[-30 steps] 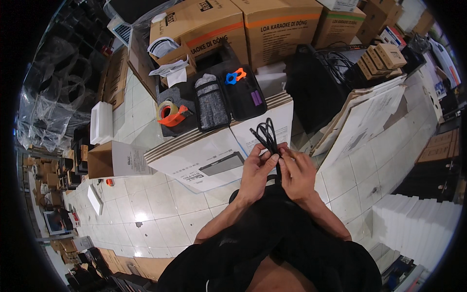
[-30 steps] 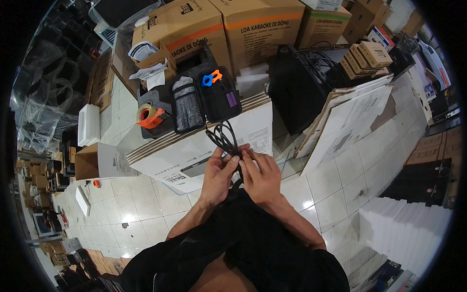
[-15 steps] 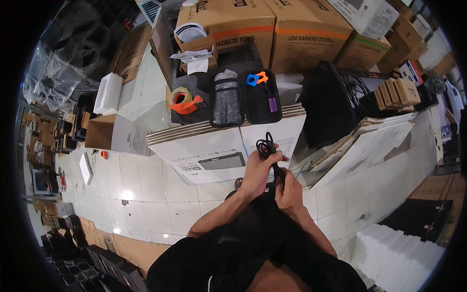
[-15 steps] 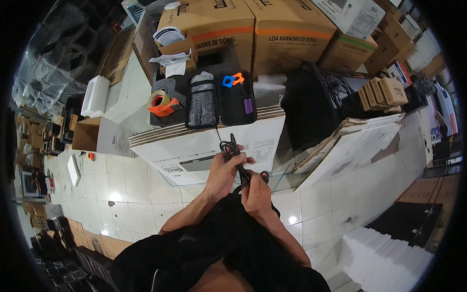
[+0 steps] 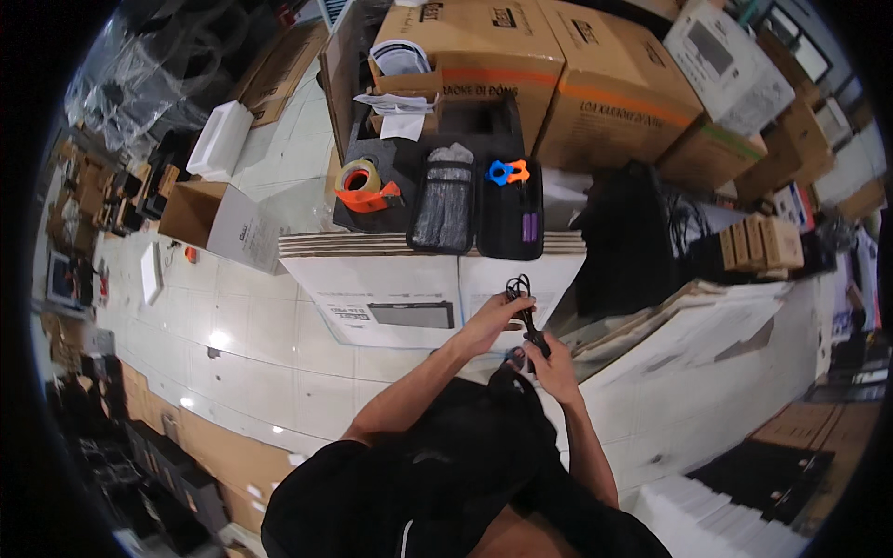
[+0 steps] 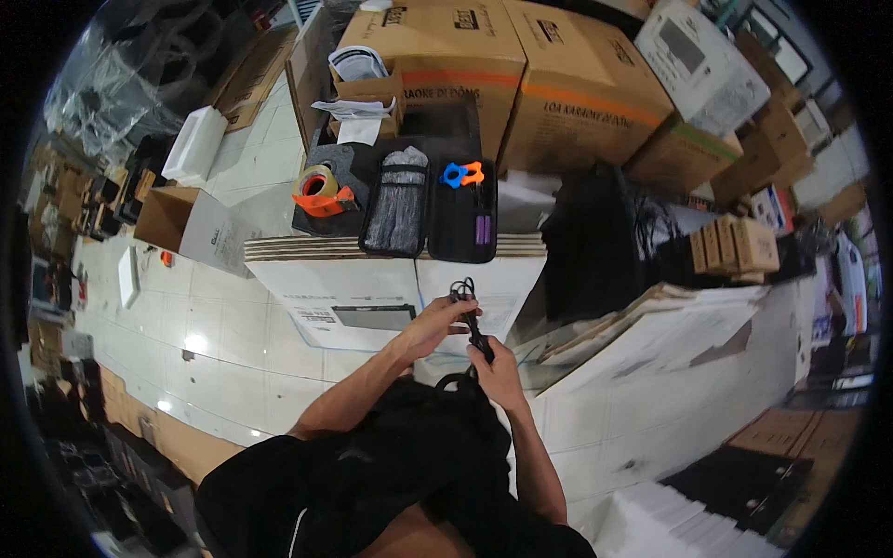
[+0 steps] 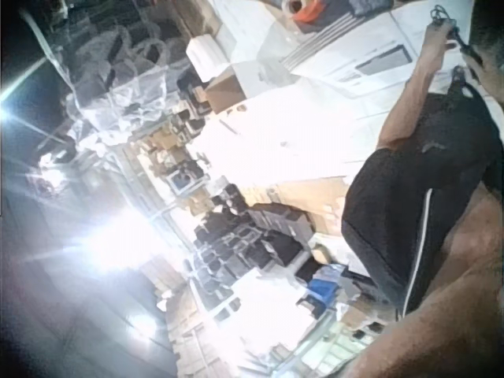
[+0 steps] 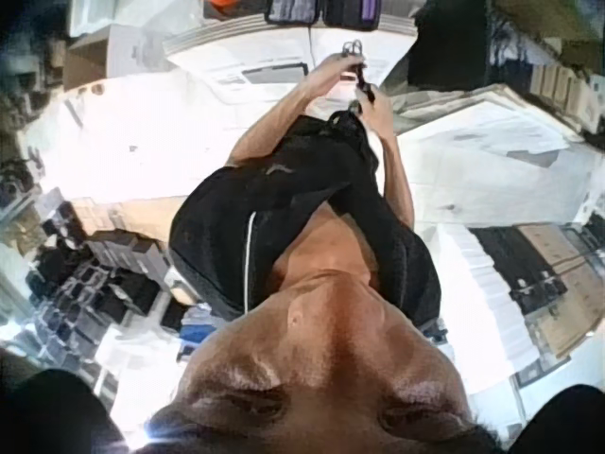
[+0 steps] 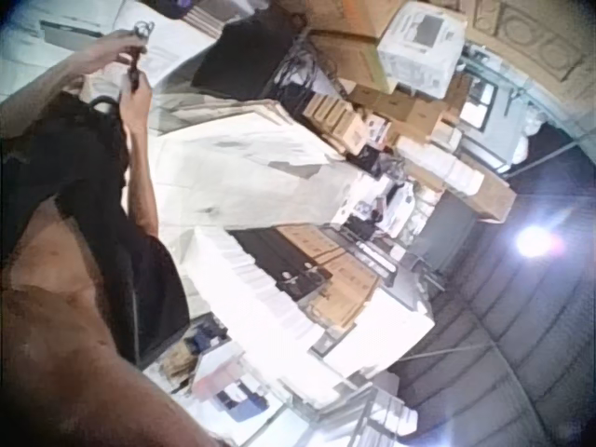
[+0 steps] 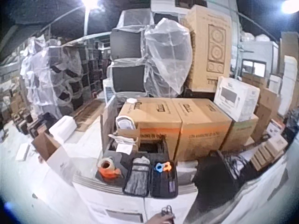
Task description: The person connects a power cable to a black audio amplifier, then retrieves a cloth from a bag and wipes the amplifier's surfaces. The person also handles a power strip and a small black bag containing tools.
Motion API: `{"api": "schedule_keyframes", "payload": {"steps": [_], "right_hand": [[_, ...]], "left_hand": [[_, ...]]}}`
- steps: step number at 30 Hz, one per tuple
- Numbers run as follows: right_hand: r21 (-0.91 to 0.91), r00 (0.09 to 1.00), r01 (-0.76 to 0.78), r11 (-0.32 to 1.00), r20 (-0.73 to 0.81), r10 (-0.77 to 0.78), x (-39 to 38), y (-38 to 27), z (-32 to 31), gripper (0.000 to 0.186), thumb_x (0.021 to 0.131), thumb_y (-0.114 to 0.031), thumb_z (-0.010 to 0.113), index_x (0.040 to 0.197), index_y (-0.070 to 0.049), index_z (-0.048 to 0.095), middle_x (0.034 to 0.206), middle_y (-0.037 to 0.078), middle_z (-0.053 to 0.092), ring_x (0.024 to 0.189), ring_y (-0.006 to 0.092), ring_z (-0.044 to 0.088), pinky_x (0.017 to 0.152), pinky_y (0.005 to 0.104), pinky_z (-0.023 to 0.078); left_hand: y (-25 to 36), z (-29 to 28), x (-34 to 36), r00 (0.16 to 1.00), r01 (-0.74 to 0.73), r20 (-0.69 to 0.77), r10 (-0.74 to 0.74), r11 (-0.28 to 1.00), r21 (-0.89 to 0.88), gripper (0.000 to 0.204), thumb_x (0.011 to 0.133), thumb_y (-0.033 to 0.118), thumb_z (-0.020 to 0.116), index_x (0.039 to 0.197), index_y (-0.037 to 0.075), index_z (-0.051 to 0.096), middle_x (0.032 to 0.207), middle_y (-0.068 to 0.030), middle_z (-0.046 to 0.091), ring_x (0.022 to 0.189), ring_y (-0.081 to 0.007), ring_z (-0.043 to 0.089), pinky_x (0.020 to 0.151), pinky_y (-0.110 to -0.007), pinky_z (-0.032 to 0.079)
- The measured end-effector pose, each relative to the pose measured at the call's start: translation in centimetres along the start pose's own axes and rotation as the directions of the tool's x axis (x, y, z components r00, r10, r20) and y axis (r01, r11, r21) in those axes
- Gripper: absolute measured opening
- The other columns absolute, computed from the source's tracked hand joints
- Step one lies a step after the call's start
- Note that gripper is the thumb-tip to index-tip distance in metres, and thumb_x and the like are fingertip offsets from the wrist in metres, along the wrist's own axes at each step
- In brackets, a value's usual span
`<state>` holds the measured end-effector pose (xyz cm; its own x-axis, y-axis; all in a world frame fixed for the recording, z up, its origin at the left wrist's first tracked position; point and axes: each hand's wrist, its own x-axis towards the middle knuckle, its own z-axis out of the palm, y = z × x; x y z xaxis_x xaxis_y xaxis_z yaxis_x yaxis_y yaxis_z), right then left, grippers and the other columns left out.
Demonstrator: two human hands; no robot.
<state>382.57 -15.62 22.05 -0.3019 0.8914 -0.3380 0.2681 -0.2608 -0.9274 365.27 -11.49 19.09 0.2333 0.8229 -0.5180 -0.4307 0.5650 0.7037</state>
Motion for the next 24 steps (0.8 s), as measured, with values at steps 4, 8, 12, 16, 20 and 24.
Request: {"api": "schedule_keyframes", "payload": {"steps": [4,8,12,16,20,24], "right_hand": [[-0.304,0.994,0.107,0.947,0.014,-0.108,7.0,-1.5,-7.9,0.020,0.090,-0.018,0.060,0.087,0.002,0.058,0.064,0.010,0.059,0.060,0.0182,0.059,0.057,0.0335,0.045],[-0.791,0.906,0.378,0.482,0.207,-0.370,16.7,-7.3,-13.0,0.022,0.089,-0.015,0.057,0.103,0.001,0.056,0.094,0.020,0.065,0.087,0.0365,0.063,0.074,0.0460,0.047],[-0.790,0.698,0.594,-0.151,0.600,-0.391,26.9,-10.5,-13.2,0.026,0.089,-0.014,0.054,0.112,-0.003,0.055,0.102,0.018,0.062,0.101,0.0333,0.058,0.088,0.0463,0.040],[-0.602,0.543,0.714,-0.357,0.799,-0.260,33.4,-12.3,-11.0,0.032,0.092,-0.025,0.054,0.117,-0.004,0.054,0.098,0.014,0.058,0.098,0.0278,0.054,0.085,0.0381,0.038],[-0.457,0.497,0.739,-0.495,0.866,-0.056,37.7,-13.3,-9.1,0.032,0.094,-0.028,0.052,0.122,-0.013,0.055,0.101,0.010,0.057,0.102,0.0241,0.052,0.086,0.0381,0.038],[-0.313,0.376,0.712,-0.629,0.926,-0.036,40.6,-13.4,-7.5,0.035,0.092,-0.025,0.053,0.127,-0.024,0.057,0.104,0.007,0.056,0.104,0.0219,0.051,0.085,0.0384,0.039]], "left_hand": [[1.9,-1.1,5.8,0.832,-0.356,-0.130,0.539,0.699,0.620,0.068,0.084,0.034,0.069,0.130,-0.006,0.040,0.111,-0.0188,0.059,0.101,-0.0293,0.060,0.083,-0.037,0.049],[6.4,-4.4,12.4,0.686,-0.293,0.055,0.726,0.205,0.934,0.029,0.081,0.003,0.060,0.109,-0.004,0.056,0.122,-0.0236,0.053,0.095,-0.0374,0.062,0.083,-0.044,0.051],[7.8,-5.2,16.8,0.722,0.052,0.000,0.692,-0.054,0.997,0.018,0.082,0.002,0.056,0.098,-0.003,0.060,0.117,-0.0220,0.055,0.082,-0.0356,0.067,0.071,-0.042,0.056],[6.9,-4.7,18.4,0.732,0.178,-0.059,0.679,-0.107,0.978,0.015,0.083,0.005,0.055,0.095,-0.003,0.060,0.108,-0.0184,0.058,0.081,-0.0321,0.068,0.066,-0.044,0.056],[6.0,-5.4,18.0,0.604,0.082,-0.047,0.796,-0.004,0.997,0.014,0.082,0.004,0.056,0.094,0.002,0.062,0.100,-0.0137,0.059,0.081,-0.0311,0.067,0.066,-0.040,0.055],[5.1,-5.9,17.7,0.478,-0.035,-0.059,0.876,0.086,0.996,0.017,0.083,0.002,0.053,0.097,0.006,0.062,0.100,-0.0090,0.058,0.081,-0.0296,0.066,0.065,-0.039,0.055]]}}
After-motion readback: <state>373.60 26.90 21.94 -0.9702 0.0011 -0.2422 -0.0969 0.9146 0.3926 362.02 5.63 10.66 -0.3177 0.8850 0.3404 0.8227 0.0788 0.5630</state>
